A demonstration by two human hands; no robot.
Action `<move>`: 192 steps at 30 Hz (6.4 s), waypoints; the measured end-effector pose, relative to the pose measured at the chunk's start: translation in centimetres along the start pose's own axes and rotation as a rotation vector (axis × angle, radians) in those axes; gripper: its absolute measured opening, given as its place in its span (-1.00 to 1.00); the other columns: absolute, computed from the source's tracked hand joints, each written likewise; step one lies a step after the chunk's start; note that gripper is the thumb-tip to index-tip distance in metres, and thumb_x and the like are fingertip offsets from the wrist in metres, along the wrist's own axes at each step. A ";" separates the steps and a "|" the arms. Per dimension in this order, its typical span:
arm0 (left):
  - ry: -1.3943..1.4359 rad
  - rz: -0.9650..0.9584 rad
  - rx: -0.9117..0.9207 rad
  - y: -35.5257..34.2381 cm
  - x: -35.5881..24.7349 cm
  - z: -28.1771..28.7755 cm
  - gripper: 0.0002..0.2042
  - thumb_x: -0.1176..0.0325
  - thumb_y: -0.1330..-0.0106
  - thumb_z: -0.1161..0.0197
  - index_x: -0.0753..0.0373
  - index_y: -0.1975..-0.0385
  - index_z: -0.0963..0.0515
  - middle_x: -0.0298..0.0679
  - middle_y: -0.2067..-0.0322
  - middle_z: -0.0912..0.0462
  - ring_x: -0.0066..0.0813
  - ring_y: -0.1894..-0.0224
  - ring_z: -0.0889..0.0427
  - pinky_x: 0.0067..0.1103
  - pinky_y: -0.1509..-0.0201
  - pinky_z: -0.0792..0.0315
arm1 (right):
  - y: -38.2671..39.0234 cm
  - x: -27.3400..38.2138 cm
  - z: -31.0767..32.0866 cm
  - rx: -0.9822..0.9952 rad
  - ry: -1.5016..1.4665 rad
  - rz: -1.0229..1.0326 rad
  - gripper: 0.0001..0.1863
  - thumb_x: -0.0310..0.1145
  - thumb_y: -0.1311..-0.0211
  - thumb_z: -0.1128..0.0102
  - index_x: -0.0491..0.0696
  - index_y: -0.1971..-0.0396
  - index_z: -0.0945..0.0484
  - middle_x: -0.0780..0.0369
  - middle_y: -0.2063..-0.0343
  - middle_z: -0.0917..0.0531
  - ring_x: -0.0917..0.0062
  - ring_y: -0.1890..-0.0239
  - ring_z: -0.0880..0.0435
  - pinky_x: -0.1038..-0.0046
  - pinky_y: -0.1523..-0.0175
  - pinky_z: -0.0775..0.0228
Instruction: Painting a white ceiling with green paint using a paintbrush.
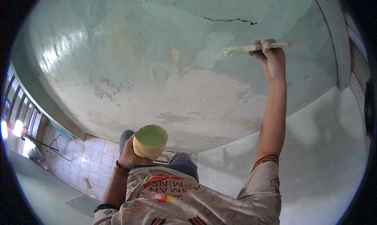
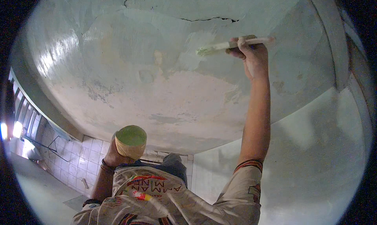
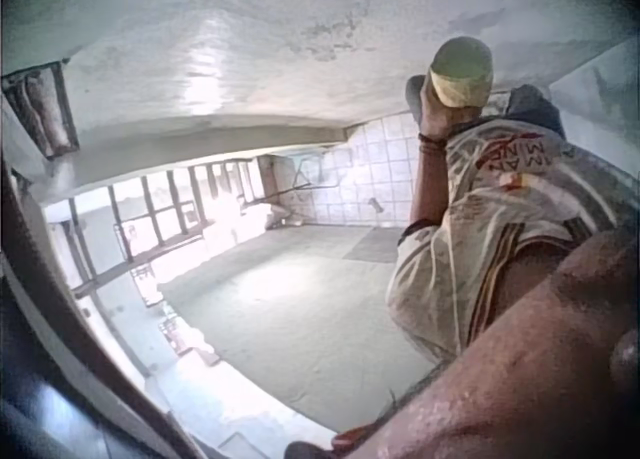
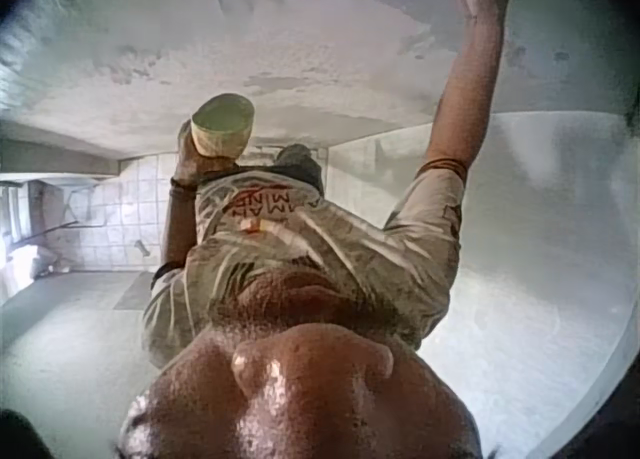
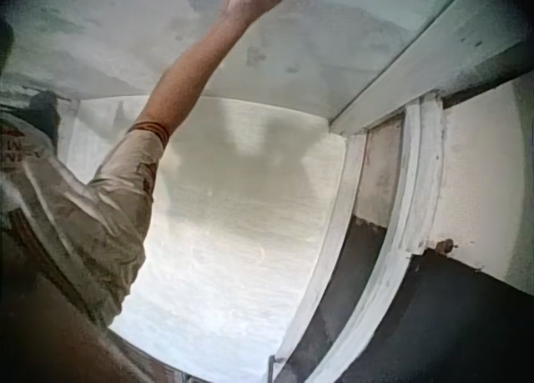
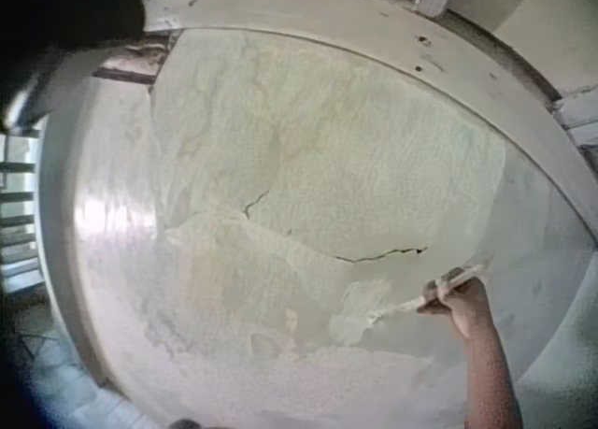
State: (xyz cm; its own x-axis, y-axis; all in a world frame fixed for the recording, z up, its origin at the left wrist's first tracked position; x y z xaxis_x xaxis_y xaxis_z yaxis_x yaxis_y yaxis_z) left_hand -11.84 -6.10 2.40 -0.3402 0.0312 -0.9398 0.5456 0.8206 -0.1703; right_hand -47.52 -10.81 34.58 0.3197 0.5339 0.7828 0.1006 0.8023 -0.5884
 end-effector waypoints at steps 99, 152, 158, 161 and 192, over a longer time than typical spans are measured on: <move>0.166 0.041 -0.066 0.3 1.0 1.3 -0.19 0.48 0.45 -0.54 0.32 -0.01 -0.34 -0.26 0.09 -0.50 -0.47 0.04 -0.47 -0.50 -0.07 -0.35 | -5.7 7.2 -7.3 -0.452 0.554 0.554 -0.63 -0.15 0.15 -0.46 -0.15 0.66 -0.53 0.31 0.74 -0.54 0.71 0.79 -0.45 0.65 0.71 -0.25; 0.095 0.084 -0.062 1.1 0.8 1.2 -0.13 0.50 0.45 -0.55 0.31 -0.06 -0.30 -0.25 0.04 -0.47 -0.46 -0.01 -0.44 -0.48 -0.10 -0.34 | 3.8 -3.8 -11.1 0.022 0.928 1.207 -0.81 -0.43 0.09 -0.27 -0.03 0.40 -0.53 0.23 0.39 -0.58 0.35 0.37 -0.62 0.44 0.32 -0.54; 0.177 0.083 -0.049 0.8 0.8 1.2 -0.14 0.48 0.45 -0.55 0.30 -0.05 -0.31 -0.27 0.07 -0.48 -0.48 0.01 -0.45 -0.49 -0.11 -0.33 | 10.6 -18.4 -16.3 0.376 1.434 0.791 -0.87 -0.37 0.10 -0.15 0.01 0.47 -0.49 0.19 0.25 -0.51 0.23 0.06 -0.48 0.35 0.23 -0.53; 0.083 0.073 -0.051 1.0 0.3 1.7 -0.15 0.48 0.45 -0.54 0.31 -0.05 -0.31 -0.26 0.06 -0.48 -0.48 0.01 -0.45 -0.48 -0.11 -0.33 | 11.1 -18.4 -17.9 0.642 1.251 0.710 -0.92 -0.42 0.14 -0.12 0.05 0.55 -0.49 0.28 0.46 -0.53 0.37 0.36 -0.58 0.43 0.36 -0.48; 0.022 0.006 -0.029 0.4 -0.1 2.6 -0.19 0.47 0.38 -0.53 0.31 -0.05 -0.31 -0.24 0.06 -0.49 -0.47 0.01 -0.46 -0.49 -0.08 -0.36 | 2.8 -9.1 -20.3 0.219 1.383 1.072 -0.85 -0.22 -0.01 -0.05 0.05 0.52 -0.53 0.24 0.31 -0.54 0.39 0.23 -0.54 0.35 0.26 -0.38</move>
State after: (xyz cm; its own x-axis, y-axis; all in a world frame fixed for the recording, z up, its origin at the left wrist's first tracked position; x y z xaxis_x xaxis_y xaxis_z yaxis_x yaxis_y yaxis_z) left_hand -9.61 -7.30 1.65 -0.3542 0.0488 -0.9339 0.5252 0.8366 -0.1555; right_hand -30.98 -18.86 21.67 0.6568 0.2982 -0.6926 -0.7492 0.3616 -0.5549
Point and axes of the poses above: each hand's wrist, its own y-axis away from the middle knuckle, its own z-axis out of the back of the hand, x = y × z, the point moved 5 cm from there along -y, towards the middle knuckle
